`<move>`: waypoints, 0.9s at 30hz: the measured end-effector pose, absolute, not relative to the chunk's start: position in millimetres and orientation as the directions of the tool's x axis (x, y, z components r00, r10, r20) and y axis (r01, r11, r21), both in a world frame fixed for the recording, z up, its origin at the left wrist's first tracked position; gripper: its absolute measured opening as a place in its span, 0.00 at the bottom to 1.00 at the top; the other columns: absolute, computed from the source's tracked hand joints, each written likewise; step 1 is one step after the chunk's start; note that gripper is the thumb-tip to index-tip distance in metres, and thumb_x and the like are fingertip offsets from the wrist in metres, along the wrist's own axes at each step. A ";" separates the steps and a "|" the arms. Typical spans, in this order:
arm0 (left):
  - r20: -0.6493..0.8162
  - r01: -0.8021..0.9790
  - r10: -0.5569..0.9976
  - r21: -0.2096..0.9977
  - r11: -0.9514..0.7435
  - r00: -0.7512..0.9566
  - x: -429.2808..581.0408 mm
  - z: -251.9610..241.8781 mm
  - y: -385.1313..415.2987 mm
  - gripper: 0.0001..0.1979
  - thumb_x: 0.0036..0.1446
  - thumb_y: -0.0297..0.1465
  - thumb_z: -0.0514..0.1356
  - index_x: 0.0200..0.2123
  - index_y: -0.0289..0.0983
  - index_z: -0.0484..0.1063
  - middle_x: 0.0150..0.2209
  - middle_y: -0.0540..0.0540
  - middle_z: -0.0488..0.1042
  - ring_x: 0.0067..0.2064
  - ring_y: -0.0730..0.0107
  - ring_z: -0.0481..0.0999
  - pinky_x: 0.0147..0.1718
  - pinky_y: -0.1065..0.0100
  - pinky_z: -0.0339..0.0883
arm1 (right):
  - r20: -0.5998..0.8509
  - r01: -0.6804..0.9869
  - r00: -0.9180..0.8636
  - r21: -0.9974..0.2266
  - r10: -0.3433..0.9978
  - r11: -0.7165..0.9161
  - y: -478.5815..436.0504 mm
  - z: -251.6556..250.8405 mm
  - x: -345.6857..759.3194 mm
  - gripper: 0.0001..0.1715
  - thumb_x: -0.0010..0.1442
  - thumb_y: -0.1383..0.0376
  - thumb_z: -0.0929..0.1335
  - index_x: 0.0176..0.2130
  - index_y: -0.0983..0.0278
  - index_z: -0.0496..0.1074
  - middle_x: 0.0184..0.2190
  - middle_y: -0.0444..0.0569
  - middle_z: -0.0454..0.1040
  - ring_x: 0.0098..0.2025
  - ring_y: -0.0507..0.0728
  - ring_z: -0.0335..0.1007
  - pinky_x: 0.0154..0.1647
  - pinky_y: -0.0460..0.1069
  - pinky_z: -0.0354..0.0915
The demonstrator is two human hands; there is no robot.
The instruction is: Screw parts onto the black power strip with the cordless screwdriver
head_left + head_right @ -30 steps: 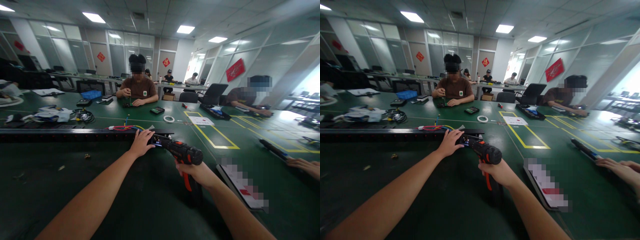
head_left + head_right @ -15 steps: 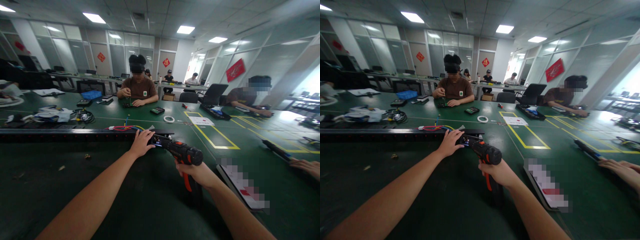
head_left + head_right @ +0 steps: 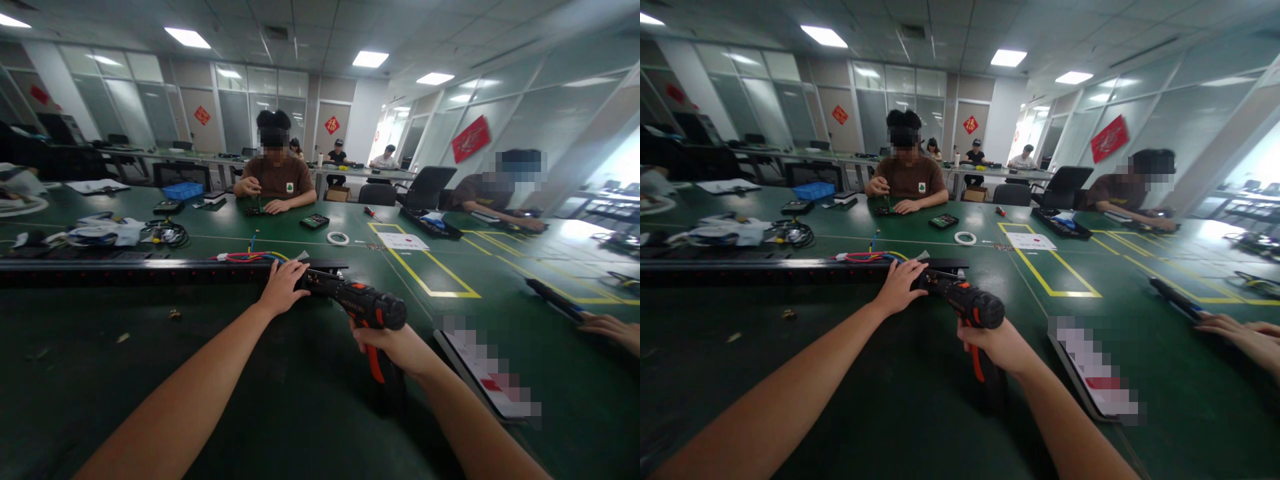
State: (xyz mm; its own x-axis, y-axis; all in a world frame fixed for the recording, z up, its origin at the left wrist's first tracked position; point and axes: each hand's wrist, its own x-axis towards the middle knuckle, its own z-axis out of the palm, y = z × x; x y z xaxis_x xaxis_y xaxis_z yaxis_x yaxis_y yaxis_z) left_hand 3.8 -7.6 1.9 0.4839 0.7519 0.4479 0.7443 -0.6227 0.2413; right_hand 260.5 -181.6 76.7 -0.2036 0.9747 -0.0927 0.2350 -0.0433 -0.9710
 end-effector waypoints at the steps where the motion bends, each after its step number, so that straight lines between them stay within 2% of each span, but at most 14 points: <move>1: 0.448 0.744 0.751 0.241 -0.623 0.484 4.1 1.8 -7.5 0.34 0.68 0.40 0.67 0.74 0.44 0.65 0.70 0.37 0.70 0.75 0.45 0.62 0.75 0.33 0.40 | -0.093 0.235 -0.204 -0.971 0.974 -0.044 -181.7 76.7 260.8 0.11 0.51 0.62 0.75 0.36 0.63 0.78 0.28 0.45 0.76 0.30 0.57 0.70 0.35 0.51 0.65; 11: 0.450 0.744 0.749 0.236 -0.625 0.486 5.6 1.1 -6.5 0.34 0.67 0.40 0.68 0.73 0.44 0.65 0.70 0.38 0.70 0.75 0.46 0.62 0.76 0.34 0.40 | -0.099 0.219 -0.192 -0.974 0.976 -0.056 -181.9 76.9 262.5 0.13 0.51 0.60 0.76 0.36 0.63 0.78 0.30 0.45 0.76 0.30 0.56 0.72 0.35 0.51 0.66; 27: 0.444 0.741 0.753 0.246 -0.624 0.486 3.0 2.8 -8.9 0.35 0.68 0.40 0.67 0.74 0.44 0.64 0.70 0.38 0.70 0.75 0.45 0.62 0.76 0.34 0.40 | -0.089 0.231 -0.173 -0.972 0.981 -0.047 -183.6 83.0 254.7 0.13 0.50 0.60 0.76 0.35 0.62 0.76 0.26 0.43 0.74 0.29 0.56 0.71 0.34 0.52 0.66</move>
